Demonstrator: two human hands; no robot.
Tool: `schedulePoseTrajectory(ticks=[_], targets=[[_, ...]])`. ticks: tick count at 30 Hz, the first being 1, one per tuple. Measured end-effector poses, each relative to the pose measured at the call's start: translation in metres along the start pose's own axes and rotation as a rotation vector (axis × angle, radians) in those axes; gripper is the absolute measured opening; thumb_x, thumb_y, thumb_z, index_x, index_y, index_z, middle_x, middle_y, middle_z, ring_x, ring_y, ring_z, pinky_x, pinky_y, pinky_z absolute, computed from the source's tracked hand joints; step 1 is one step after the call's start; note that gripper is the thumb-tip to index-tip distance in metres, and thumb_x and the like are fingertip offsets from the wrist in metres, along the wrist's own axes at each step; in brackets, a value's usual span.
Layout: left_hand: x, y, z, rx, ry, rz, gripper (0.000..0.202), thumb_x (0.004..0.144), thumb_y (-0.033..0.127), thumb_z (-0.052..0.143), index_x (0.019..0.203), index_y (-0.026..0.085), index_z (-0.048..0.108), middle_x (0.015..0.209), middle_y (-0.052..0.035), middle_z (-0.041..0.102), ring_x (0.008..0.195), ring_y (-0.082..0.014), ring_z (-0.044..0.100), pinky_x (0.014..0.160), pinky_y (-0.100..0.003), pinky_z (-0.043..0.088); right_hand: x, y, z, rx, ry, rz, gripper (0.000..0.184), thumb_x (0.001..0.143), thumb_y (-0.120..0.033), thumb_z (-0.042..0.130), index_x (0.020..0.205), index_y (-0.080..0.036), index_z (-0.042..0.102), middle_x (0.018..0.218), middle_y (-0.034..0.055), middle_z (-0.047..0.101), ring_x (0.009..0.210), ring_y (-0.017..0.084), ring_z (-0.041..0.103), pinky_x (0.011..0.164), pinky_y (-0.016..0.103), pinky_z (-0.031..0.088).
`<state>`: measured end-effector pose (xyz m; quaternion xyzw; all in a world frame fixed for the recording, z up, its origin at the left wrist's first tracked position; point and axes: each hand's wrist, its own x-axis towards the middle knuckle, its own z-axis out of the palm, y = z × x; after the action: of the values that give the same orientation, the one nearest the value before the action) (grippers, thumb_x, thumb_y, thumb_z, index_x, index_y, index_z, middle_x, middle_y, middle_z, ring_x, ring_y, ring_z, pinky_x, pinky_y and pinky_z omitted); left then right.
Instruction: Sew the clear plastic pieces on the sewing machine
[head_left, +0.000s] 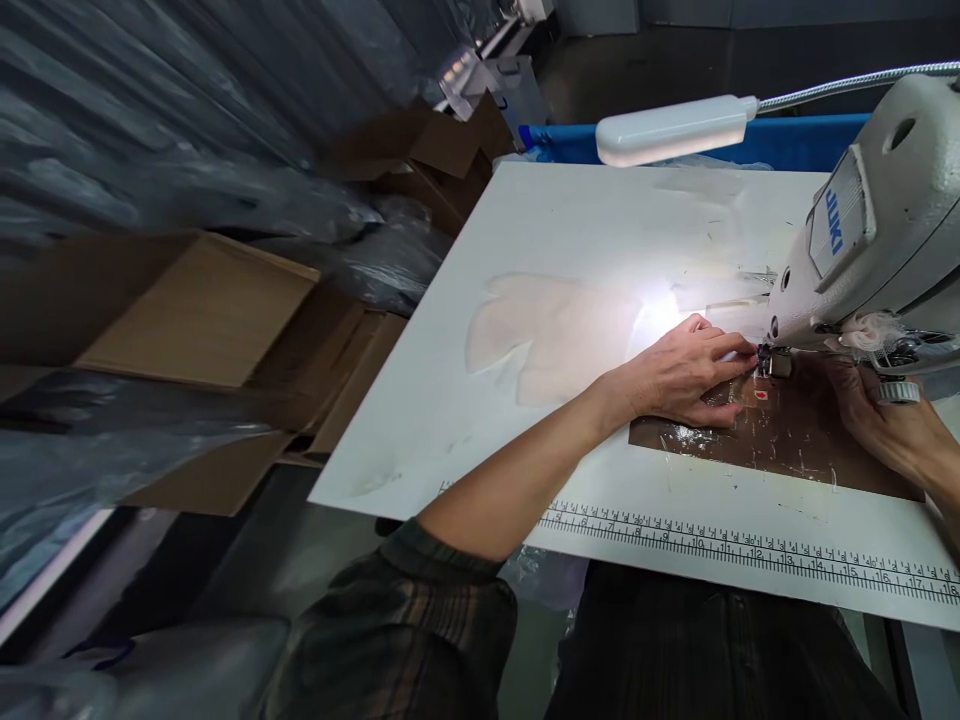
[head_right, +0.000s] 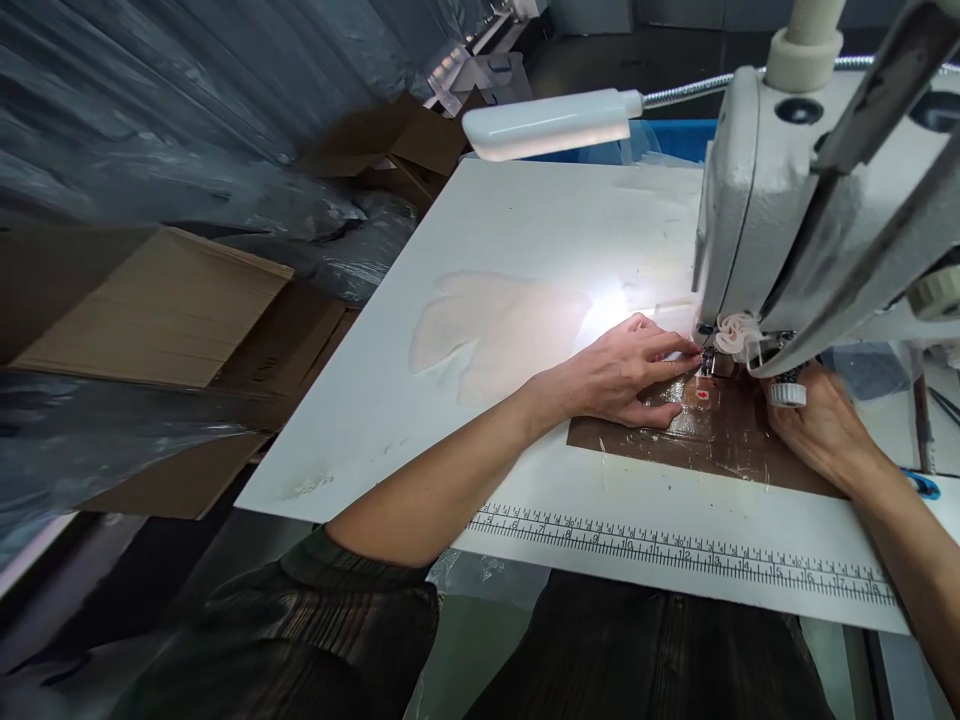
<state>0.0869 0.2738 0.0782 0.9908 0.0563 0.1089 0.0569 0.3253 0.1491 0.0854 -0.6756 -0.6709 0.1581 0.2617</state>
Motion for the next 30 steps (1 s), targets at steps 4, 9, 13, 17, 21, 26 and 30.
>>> schedulePoseTrajectory(ticks=[4,9,13,17,21,26,30], targets=[[0.000,0.001,0.003,-0.010,0.016,-0.014,0.046,0.096,0.041,0.048,0.132,0.015,0.060,0.127,-0.0149,0.063,0.103,-0.0256,0.061,0.092,-0.042,0.044,-0.008,-0.005,0.005,-0.006,0.007,-0.013,0.047,0.099,-0.058,0.035,0.089,-0.023,0.065,0.088,0.0128,0.068,0.081,0.031,0.068,0.071,0.045,0.057],[-0.002,0.001,0.006,-0.005,0.023,-0.053,0.048,0.096,0.043,0.047,0.133,0.015,0.059,0.129,-0.0157,0.062,0.102,-0.0266,0.061,0.091,-0.044,0.044,-0.019,-0.004,0.006,-0.106,0.040,-0.070,0.040,0.100,-0.054,0.041,0.095,-0.025,0.068,0.081,0.0105,0.063,0.076,0.029,0.067,0.069,0.045,0.057],[-0.002,0.001,0.009,-0.039,0.086,-0.069,0.050,0.095,0.043,0.049,0.136,0.014,0.055,0.133,-0.0188,0.060,0.111,-0.0295,0.060,0.093,-0.047,0.046,-0.019,0.004,0.012,-0.150,0.095,-0.139,0.035,0.099,-0.045,0.042,0.106,-0.023,0.068,0.093,0.0132,0.067,0.085,0.030,0.069,0.075,0.047,0.058],[-0.002,0.001,0.017,-0.024,0.274,-0.177,0.057,0.096,0.037,0.048,0.147,0.014,0.039,0.143,-0.0212,0.054,0.123,-0.0312,0.056,0.096,-0.050,0.046,-0.018,0.007,0.021,-0.198,0.109,-0.159,0.040,0.098,-0.042,0.043,0.120,-0.019,0.066,0.110,0.0169,0.067,0.092,0.032,0.069,0.078,0.050,0.060],[-0.001,0.000,0.021,0.015,0.348,-0.242,0.064,0.098,0.041,0.044,0.151,0.010,0.030,0.147,-0.0249,0.050,0.132,-0.0331,0.051,0.102,-0.053,0.044,-0.019,0.005,0.029,-0.266,0.171,-0.239,0.042,0.099,-0.038,0.042,0.133,-0.021,0.060,0.118,0.0171,0.065,0.099,0.034,0.068,0.074,0.049,0.061],[0.023,-0.025,-0.002,-0.028,0.079,-0.253,0.058,0.101,0.044,0.044,0.148,0.011,0.039,0.141,-0.0213,0.057,0.126,-0.0310,0.058,0.109,-0.049,0.040,-0.018,0.009,0.036,-0.364,0.239,-0.341,0.038,0.099,-0.037,0.042,0.127,-0.018,0.062,0.109,0.0197,0.067,0.092,0.037,0.068,0.061,0.048,0.061],[0.059,-0.063,-0.024,-0.192,-0.022,-0.462,0.055,0.104,0.038,0.040,0.149,0.006,0.039,0.108,-0.0134,0.072,0.102,-0.0246,0.068,0.093,-0.037,0.051,-0.017,0.015,0.044,-0.395,0.308,-0.338,0.034,0.100,-0.036,0.042,0.122,-0.021,0.063,0.105,0.0168,0.068,0.084,0.033,0.070,0.055,0.044,0.060]])
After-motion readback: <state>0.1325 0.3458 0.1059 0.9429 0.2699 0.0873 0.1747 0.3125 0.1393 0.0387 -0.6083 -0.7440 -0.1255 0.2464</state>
